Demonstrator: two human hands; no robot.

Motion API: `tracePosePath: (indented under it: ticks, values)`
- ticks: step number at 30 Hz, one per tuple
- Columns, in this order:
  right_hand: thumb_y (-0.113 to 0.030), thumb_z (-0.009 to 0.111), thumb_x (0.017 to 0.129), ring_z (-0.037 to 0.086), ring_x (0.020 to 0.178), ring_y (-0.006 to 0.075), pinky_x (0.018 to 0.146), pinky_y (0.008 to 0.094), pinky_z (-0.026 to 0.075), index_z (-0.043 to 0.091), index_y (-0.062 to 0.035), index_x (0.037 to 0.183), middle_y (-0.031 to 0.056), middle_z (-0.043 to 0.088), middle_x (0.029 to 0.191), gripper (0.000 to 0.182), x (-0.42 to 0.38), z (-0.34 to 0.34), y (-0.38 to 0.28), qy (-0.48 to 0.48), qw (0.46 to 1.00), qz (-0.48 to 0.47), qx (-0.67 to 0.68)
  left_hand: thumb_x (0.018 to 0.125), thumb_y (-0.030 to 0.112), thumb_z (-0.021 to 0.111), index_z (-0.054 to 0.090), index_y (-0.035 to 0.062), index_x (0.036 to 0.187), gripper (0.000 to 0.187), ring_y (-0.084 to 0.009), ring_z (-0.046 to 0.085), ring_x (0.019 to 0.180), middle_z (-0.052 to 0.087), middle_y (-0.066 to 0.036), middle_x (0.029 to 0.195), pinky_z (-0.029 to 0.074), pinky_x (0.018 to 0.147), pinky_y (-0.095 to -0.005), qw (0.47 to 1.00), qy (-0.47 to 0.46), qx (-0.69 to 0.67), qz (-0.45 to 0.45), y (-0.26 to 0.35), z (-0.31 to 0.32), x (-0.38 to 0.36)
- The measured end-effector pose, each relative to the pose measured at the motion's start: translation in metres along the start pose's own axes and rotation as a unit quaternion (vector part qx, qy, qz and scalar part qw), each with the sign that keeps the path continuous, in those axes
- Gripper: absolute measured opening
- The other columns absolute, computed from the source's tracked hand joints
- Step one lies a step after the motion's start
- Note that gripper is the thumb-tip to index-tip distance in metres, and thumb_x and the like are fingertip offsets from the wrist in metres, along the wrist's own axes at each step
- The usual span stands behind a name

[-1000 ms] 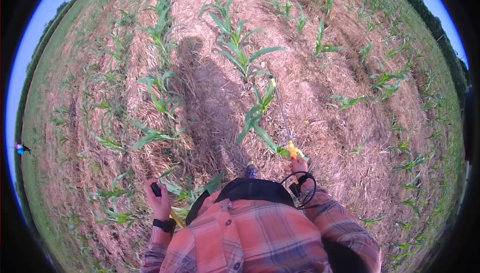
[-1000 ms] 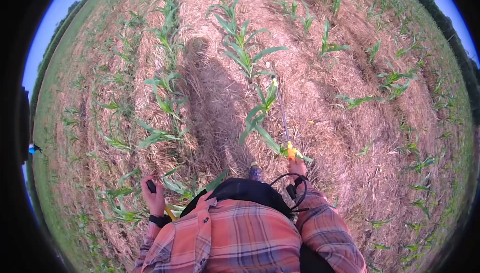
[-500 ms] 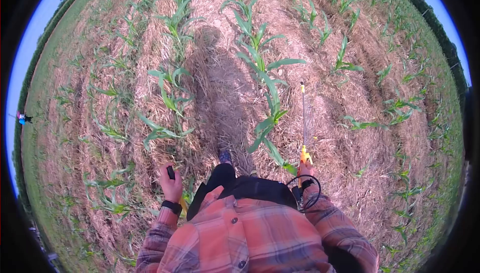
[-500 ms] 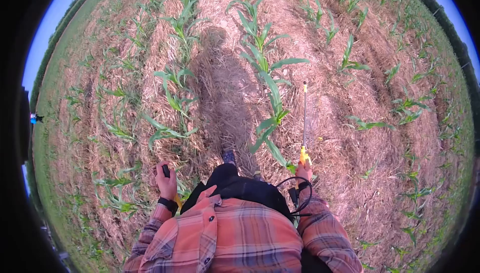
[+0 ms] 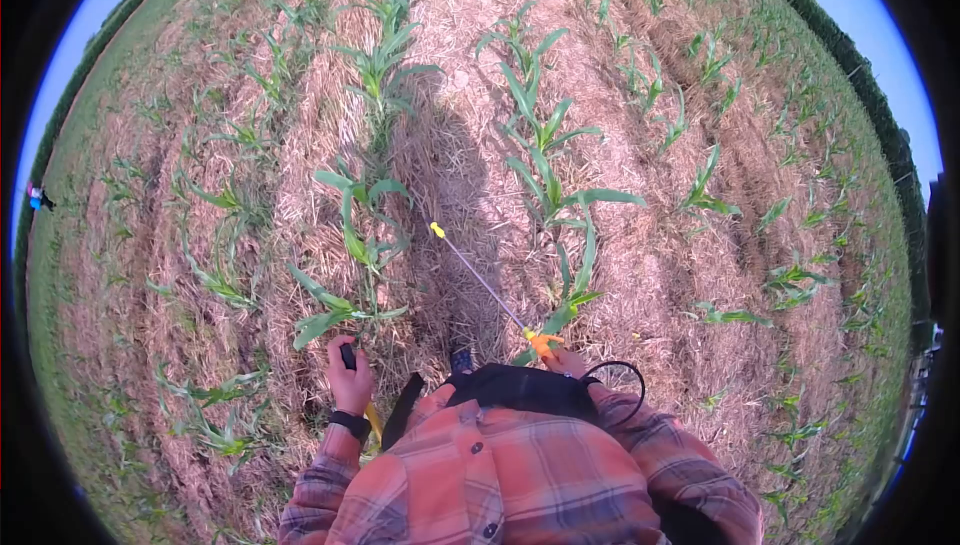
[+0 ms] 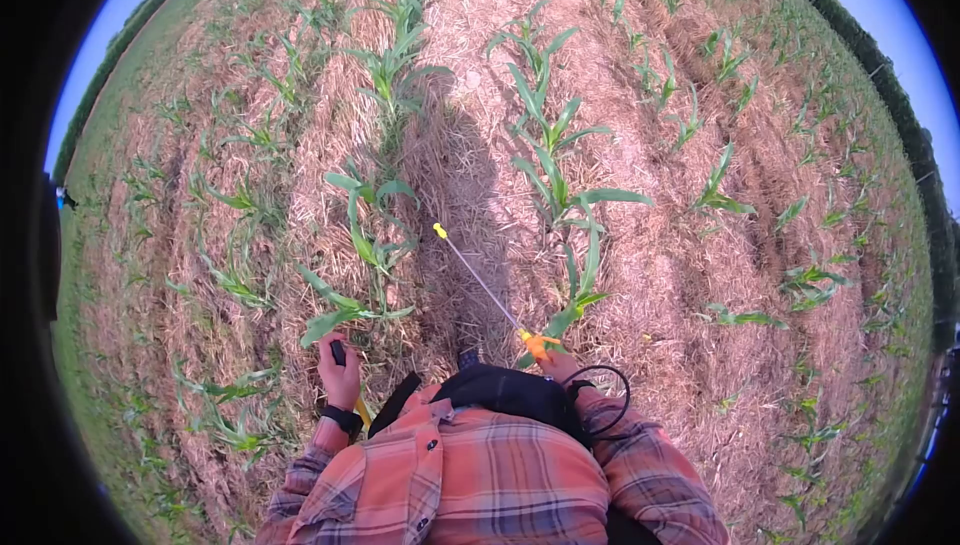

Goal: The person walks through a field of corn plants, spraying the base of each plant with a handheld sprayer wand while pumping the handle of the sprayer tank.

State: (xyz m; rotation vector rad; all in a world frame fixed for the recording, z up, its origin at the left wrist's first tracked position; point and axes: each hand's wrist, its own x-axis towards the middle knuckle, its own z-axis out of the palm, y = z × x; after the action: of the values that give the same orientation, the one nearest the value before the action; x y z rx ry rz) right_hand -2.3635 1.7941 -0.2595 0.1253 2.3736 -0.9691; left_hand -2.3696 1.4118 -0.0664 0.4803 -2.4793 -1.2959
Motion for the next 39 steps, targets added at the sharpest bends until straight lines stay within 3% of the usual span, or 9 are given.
tracePosePath:
  ticks: [2, 9, 14, 19, 21, 24, 31, 35, 39]
  values:
    - [-0.041, 0.050, 0.074, 0.055, 0.063, 0.0292, 0.057, 0.0360, 0.041, 0.056, -0.0067, 0.081, 0.0147, 0.056, 0.069, 0.035, 0.007, -0.017, -0.042, -0.058, 0.998, -0.031, -0.001, 0.074, 0.002, 0.049, 0.044, 0.0083, 0.091, 0.019, -0.0082, 0.038, 0.049, 0.040, 0.000, 0.058, 0.033, 0.045, -0.0236, 1.000, -0.009, -0.006, -0.022, -0.008, -0.002, 0.012]
    - [-0.028, 0.050, 0.077, 0.056, 0.070, 0.0275, 0.060, 0.0339, 0.041, 0.052, -0.0045, 0.084, 0.0149, 0.055, 0.071, 0.025, 0.045, -0.036, -0.094, -0.134, 0.971, -0.199, -0.021, 0.074, -0.001, 0.048, 0.044, 0.0062, 0.090, 0.018, -0.0070, 0.040, 0.053, 0.043, 0.000, 0.066, 0.034, 0.048, -0.0216, 0.994, -0.017, -0.082, -0.075, -0.008, 0.006, 0.041]
    - [-0.034, 0.048, 0.076, 0.055, 0.071, 0.0288, 0.061, 0.0343, 0.041, 0.054, -0.0089, 0.084, 0.0126, 0.056, 0.077, 0.027, 0.103, -0.015, -0.048, -0.198, 0.972, -0.125, 0.005, 0.074, -0.001, 0.047, 0.044, 0.0060, 0.091, 0.018, -0.0065, 0.039, 0.053, 0.042, 0.000, 0.065, 0.033, 0.047, -0.0218, 0.999, 0.014, -0.038, -0.036, -0.007, 0.018, 0.064]
    - [-0.035, 0.048, 0.076, 0.057, 0.073, 0.0263, 0.062, 0.0349, 0.042, 0.054, -0.0098, 0.091, 0.0122, 0.059, 0.079, 0.030, 0.164, -0.051, -0.024, -0.158, 0.943, -0.273, -0.104, 0.073, 0.000, 0.048, 0.044, 0.0054, 0.090, 0.018, -0.0085, 0.036, 0.060, 0.040, -0.001, 0.070, 0.032, 0.054, -0.0218, 0.997, 0.066, 0.010, -0.031, 0.029, 0.045, 0.101]
    - [-0.033, 0.048, 0.076, 0.057, 0.070, 0.0242, 0.060, 0.0336, 0.042, 0.055, -0.0088, 0.088, 0.0111, 0.058, 0.076, 0.028, 0.182, -0.068, -0.017, -0.138, 0.957, -0.239, -0.089, 0.073, 0.000, 0.048, 0.044, 0.0056, 0.091, 0.019, -0.0105, 0.038, 0.064, 0.042, -0.002, 0.074, 0.034, 0.059, -0.0229, 0.997, 0.041, 0.021, -0.068, 0.035, 0.061, 0.121]
    - [-0.032, 0.048, 0.077, 0.056, 0.065, 0.0211, 0.057, 0.0317, 0.041, 0.055, -0.0074, 0.085, 0.0095, 0.057, 0.071, 0.027, 0.194, -0.092, 0.004, -0.085, 0.984, -0.152, -0.022, 0.073, 0.000, 0.048, 0.044, 0.0053, 0.091, 0.019, -0.0064, 0.034, 0.054, 0.039, 0.001, 0.066, 0.030, 0.048, -0.0215, 0.995, 0.072, 0.032, 0.066, 0.051, 0.097, 0.148]
    - [-0.028, 0.050, 0.078, 0.051, 0.048, 0.0122, 0.045, 0.0269, 0.039, 0.055, -0.0044, 0.076, 0.0025, 0.052, 0.052, 0.024, 0.210, -0.164, 0.018, 0.052, 0.998, -0.024, 0.039, 0.072, 0.000, 0.048, 0.045, 0.0046, 0.092, 0.021, -0.0095, 0.034, 0.052, 0.038, -0.001, 0.063, 0.032, 0.049, -0.0241, 0.995, 0.040, 0.067, 0.063, 0.070, 0.143, 0.184]
    - [-0.025, 0.052, 0.077, 0.043, 0.040, 0.0086, 0.037, 0.0238, 0.033, 0.055, -0.0050, 0.075, 0.0008, 0.049, 0.051, 0.020, 0.240, -0.179, 0.059, 0.133, 0.951, 0.116, 0.255, 0.071, -0.001, 0.048, 0.045, 0.0047, 0.091, 0.021, -0.0106, 0.037, 0.055, 0.041, -0.003, 0.067, 0.033, 0.052, -0.0251, 0.997, 0.022, 0.072, 0.020, 0.073, 0.153, 0.198]
    - [-0.022, 0.050, 0.079, 0.038, 0.035, 0.0076, 0.032, 0.0208, 0.030, 0.047, -0.0068, 0.067, 0.0006, 0.044, 0.049, 0.019, 0.237, -0.230, 0.021, 0.178, 0.871, 0.135, 0.437, 0.071, -0.001, 0.049, 0.046, 0.0054, 0.092, 0.022, -0.0107, 0.039, 0.057, 0.044, -0.004, 0.067, 0.034, 0.053, -0.0245, 0.998, 0.012, 0.064, -0.018, 0.077, 0.162, 0.214]
